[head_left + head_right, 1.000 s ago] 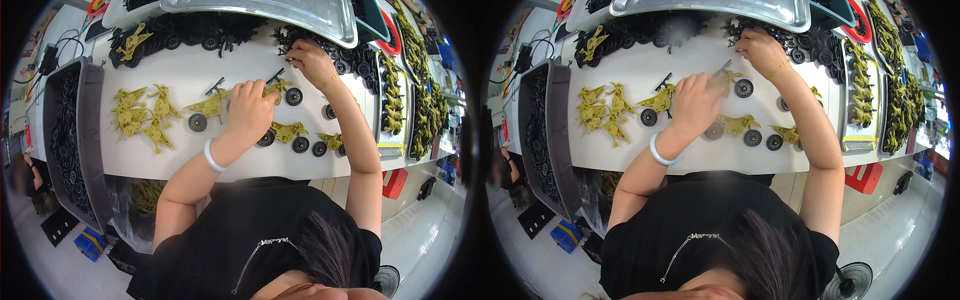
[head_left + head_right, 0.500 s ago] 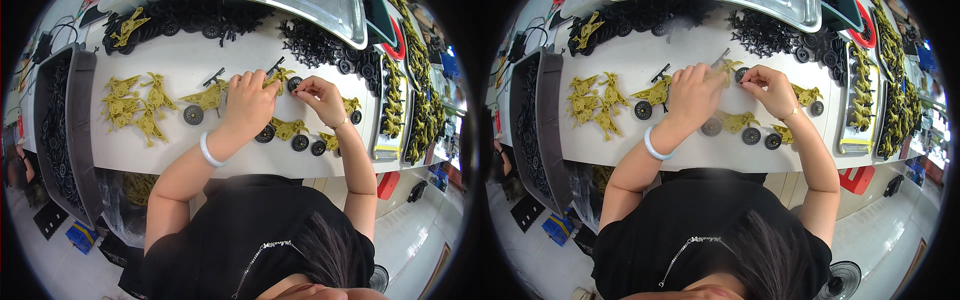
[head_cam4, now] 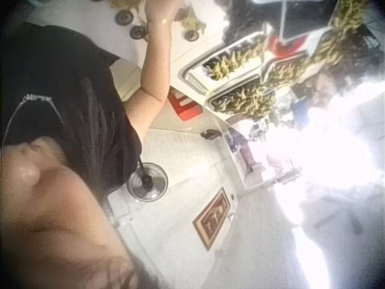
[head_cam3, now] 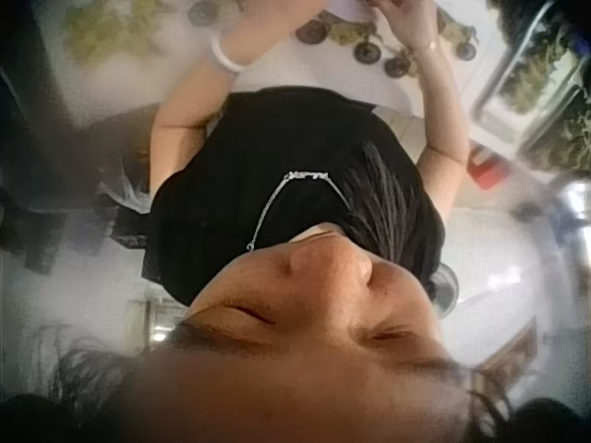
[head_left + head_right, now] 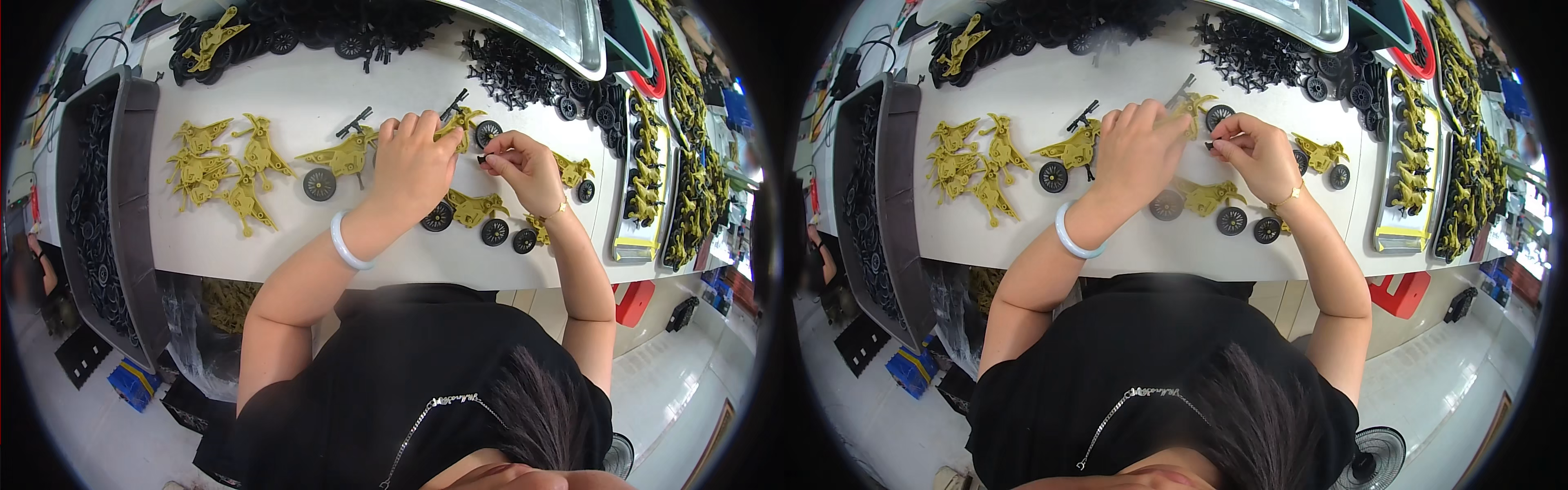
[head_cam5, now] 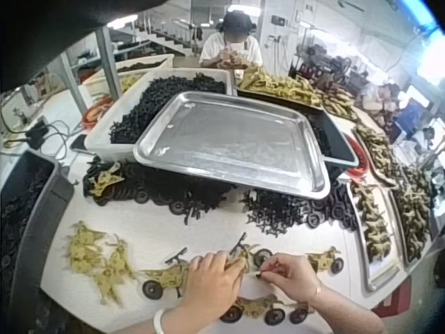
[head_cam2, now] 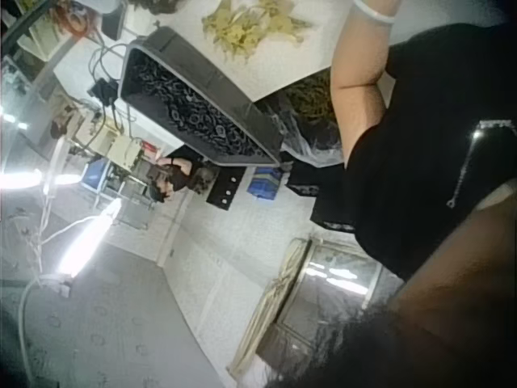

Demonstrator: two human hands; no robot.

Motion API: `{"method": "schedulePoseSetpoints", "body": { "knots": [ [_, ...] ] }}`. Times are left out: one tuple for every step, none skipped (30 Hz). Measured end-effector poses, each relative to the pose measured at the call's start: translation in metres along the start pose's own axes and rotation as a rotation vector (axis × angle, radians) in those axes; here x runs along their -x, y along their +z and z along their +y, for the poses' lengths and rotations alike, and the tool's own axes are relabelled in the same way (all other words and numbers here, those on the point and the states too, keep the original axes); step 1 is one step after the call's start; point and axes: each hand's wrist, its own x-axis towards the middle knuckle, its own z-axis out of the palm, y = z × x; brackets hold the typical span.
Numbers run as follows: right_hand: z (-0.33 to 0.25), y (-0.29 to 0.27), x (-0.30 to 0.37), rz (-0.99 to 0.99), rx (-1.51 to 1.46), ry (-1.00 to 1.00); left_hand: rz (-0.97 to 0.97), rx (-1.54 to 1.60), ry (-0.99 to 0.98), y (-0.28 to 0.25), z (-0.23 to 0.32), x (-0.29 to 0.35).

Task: Assembling plastic toy motorcycle components at a production workstation.

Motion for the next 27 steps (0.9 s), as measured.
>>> {"method": "schedulePoseSetpoints", "body": {
  "knots": [
    [0.001, 0.001, 0.000, -0.002, 0.000, 0.000, 0.000, -0.001, -0.002, 0.000, 0.000, 0.000],
    [0.001, 0.001, -0.001, 0.004, 0.164, -0.078, -0.001, -0.006, -0.003, 0.000, 0.001, 0.000],
    [0.001, 0.002, -0.001, 0.011, 0.328, -0.155, -0.001, -0.010, -0.005, 0.000, 0.000, 0.000],
    [0.000, 0.003, 0.000, 0.012, 0.328, -0.154, -0.002, -0.008, -0.004, 0.000, 0.000, 0.000],
    [-0.002, 0.006, 0.001, 0.028, 0.447, -0.234, 0.004, -0.010, -0.001, 0.001, 0.000, 0.000],
    [-0.003, 0.007, 0.002, 0.044, 0.566, -0.315, 0.011, -0.013, 0.003, 0.002, 0.000, 0.000],
    [-0.001, 0.009, 0.002, 0.043, 0.565, -0.315, 0.010, -0.013, 0.002, 0.002, 0.000, 0.000],
    [0.002, 0.011, 0.002, 0.070, 0.658, -0.384, 0.014, -0.014, 0.003, 0.002, -0.001, 0.000],
    [0.004, 0.012, 0.002, 0.098, 0.751, -0.453, 0.018, -0.015, 0.004, 0.003, -0.001, 0.000],
    [0.004, 0.013, 0.002, 0.095, 0.751, -0.454, 0.018, -0.016, 0.001, 0.003, -0.001, 0.000],
    [0.002, 0.013, 0.004, 0.109, 0.765, -0.432, 0.016, -0.016, -0.001, 0.003, -0.001, 0.000],
    [0.000, 0.014, 0.005, 0.123, 0.779, -0.411, 0.013, -0.017, -0.003, 0.003, 0.000, 0.000],
    [-0.002, 0.014, 0.005, 0.122, 0.778, -0.410, 0.012, -0.017, -0.005, 0.003, 0.000, 0.000],
    [-0.006, 0.015, 0.005, 0.102, 0.851, -0.364, 0.012, -0.021, -0.010, 0.003, 0.000, 0.000],
    [-0.007, 0.016, 0.005, 0.081, 0.924, -0.318, 0.011, -0.025, -0.016, 0.003, -0.001, 0.000],
    [-0.007, 0.016, 0.005, 0.081, 0.923, -0.316, 0.010, -0.024, -0.015, 0.003, 0.000, 0.000],
    [-0.006, 0.016, 0.004, 0.090, 0.922, -0.372, 0.007, -0.017, -0.019, 0.003, 0.000, 0.000],
    [-0.005, 0.017, 0.003, 0.098, 0.920, -0.428, 0.005, -0.009, -0.023, 0.004, 0.000, 0.000],
    [-0.004, 0.018, 0.003, 0.096, 0.920, -0.428, 0.004, -0.010, -0.024, 0.004, 0.000, 0.001],
    [-0.002, 0.019, 0.002, 0.126, 0.887, -0.456, 0.005, -0.013, -0.022, 0.005, 0.000, 0.001],
    [0.000, 0.020, 0.002, 0.155, 0.854, -0.485, 0.007, -0.017, -0.020, 0.006, 0.000, 0.001],
    [0.000, 0.021, 0.002, 0.154, 0.852, -0.484, 0.005, -0.017, -0.021, 0.006, 0.001, 0.001],
    [-0.001, 0.023, 0.002, 0.162, 0.901, -0.508, 0.010, -0.030, -0.019, 0.007, 0.001, 0.001],
    [-0.001, 0.024, 0.002, 0.169, 0.950, -0.531, 0.014, -0.042, -0.016, 0.007, 0.001, 0.001],
    [-0.002, 0.025, 0.002, 0.167, 0.948, -0.533, 0.014, -0.044, -0.018, 0.007, 0.000, 0.001],
    [-0.004, 0.026, 0.003, 0.145, 1.005, -0.500, 0.008, -0.038, -0.024, 0.007, 0.000, 0.001],
    [-0.006, 0.026, 0.003, 0.122, 1.062, -0.467, 0.003, -0.031, -0.031, 0.007, 0.000, 0.001]
  ]
}}
